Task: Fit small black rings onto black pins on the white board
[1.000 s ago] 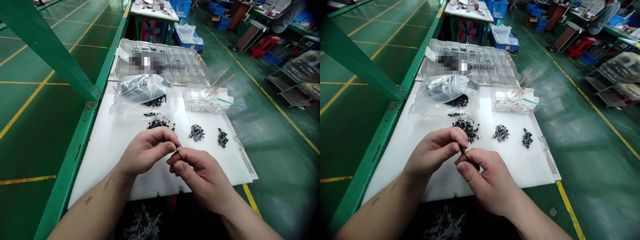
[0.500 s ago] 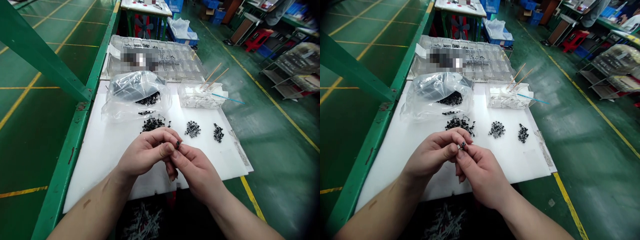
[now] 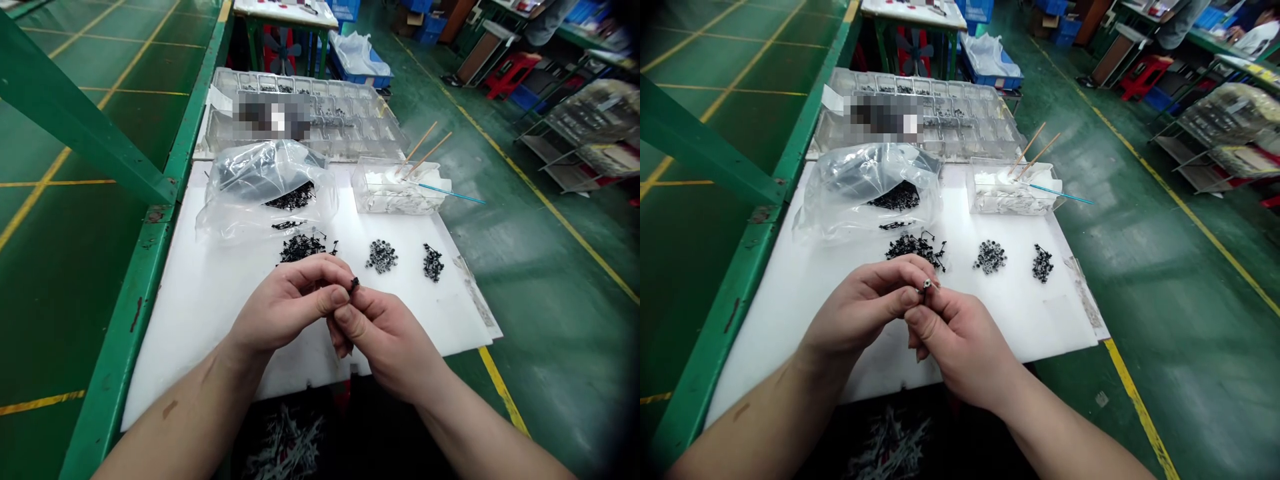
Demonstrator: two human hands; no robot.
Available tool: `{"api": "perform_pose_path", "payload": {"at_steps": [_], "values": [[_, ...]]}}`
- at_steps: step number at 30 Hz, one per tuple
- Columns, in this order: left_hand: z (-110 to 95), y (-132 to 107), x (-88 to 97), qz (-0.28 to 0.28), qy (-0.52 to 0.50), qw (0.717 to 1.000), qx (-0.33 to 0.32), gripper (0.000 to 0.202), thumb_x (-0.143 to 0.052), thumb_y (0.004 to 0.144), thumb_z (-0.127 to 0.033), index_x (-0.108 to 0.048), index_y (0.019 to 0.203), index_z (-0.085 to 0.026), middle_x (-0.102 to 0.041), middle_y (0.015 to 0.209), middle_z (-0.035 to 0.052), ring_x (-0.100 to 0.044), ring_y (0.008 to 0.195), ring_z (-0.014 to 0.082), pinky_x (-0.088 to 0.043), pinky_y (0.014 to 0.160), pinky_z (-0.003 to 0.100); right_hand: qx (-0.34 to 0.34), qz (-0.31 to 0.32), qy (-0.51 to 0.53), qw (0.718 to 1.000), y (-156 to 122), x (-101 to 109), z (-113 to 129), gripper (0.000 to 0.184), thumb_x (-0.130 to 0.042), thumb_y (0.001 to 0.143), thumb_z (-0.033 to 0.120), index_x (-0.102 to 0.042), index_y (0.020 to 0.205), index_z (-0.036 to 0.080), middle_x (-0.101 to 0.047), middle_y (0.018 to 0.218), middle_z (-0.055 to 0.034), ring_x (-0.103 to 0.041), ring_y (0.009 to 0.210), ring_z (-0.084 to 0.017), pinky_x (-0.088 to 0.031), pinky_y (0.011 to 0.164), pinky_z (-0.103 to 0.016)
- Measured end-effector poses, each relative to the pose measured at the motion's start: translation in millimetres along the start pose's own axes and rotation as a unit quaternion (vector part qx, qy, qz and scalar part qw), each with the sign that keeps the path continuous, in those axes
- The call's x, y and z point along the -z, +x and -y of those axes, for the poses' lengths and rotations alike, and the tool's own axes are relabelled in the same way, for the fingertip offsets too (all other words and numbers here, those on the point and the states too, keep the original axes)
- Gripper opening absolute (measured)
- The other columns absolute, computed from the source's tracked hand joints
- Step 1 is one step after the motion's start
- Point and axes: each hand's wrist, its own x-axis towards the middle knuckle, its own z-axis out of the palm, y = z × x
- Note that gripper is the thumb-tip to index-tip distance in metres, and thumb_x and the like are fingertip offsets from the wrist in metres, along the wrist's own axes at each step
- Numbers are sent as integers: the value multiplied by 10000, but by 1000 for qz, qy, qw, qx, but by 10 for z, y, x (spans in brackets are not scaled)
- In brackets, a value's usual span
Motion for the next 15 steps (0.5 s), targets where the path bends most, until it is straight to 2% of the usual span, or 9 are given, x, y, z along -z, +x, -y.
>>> {"api": "perform_pose_path", "payload": {"at_steps": [3, 7, 9, 11, 12, 13, 15], "values": [[-21, 0, -6, -19, 75, 997, -11, 85, -821, 1021, -227, -831, 957, -172, -690, 1088, 26, -770, 683, 105, -673, 606, 218, -1, -14, -53, 998, -4, 22, 32, 440, -799, 1006, 558, -668, 789, 199, -655, 724, 10, -617, 664, -118, -517, 624, -242], [-32, -2, -10, -41, 205, 977, -52, 149, -807, 1030, -238, -809, 892, -179, -726, 1050, 44, -717, 884, 129, -609, 749, 202, 9, -11, -121, 993, -41, 20, 93, 369, -764, 1036, 451, -650, 782, 208, -657, 727, 14, -611, 683, -127, -497, 634, -256], [-31, -13, -17, -49, 236, 968, -75, 152, -779, 1055, -254, -798, 913, -201, -730, 1049, 36, -705, 943, 140, -589, 825, 218, 23, -1, -153, 988, -81, 56, 131, 336, -783, 1024, 443, -657, 817, 211, -653, 755, 17, -586, 700, -128, -476, 636, -262], [-33, -31, -29, -65, 260, 959, -96, 147, -758, 1073, -270, -786, 938, -223, -734, 1052, 28, -705, 992, 150, -575, 898, 233, 33, -4, -186, 982, -107, 182, 172, 263, -820, 999, 450, -720, 937, 215, -679, 808, 13, -595, 728, -136, -481, 656, -272], [-36, -40, -35, -77, 270, 955, -101, 144, -745, 1083, -279, -781, 951, -235, -739, 1049, 24, -707, 1013, 154, -570, 923, 233, 36, -25, -197, 979, -102, 293, 194, 254, -834, 987, 457, -752, 1023, 219, -700, 836, 6, -619, 744, -144, -499, 671, -280], [-39, -50, -40, -93, 278, 950, -105, 138, -738, 1088, -287, -779, 962, -247, -748, 1046, 20, -709, 1029, 155, -566, 937, 224, 41, -71, -191, 978, -80, 440, 218, 287, -859, 966, 458, -773, 1099, 218, -721, 855, -4, -645, 751, -155, -519, 679, -289], [-40, -66, -44, -130, 284, 946, -91, 152, -693, 1115, -311, -780, 994, -282, -770, 1007, 0, -722, 1003, 139, -568, 909, 185, 67, -223, -136, 963, 22, 833, 280, 373, -910, 915, 456, -782, 1160, 207, -736, 857, -16, -670, 718, -162, -544, 649, -294]]}}
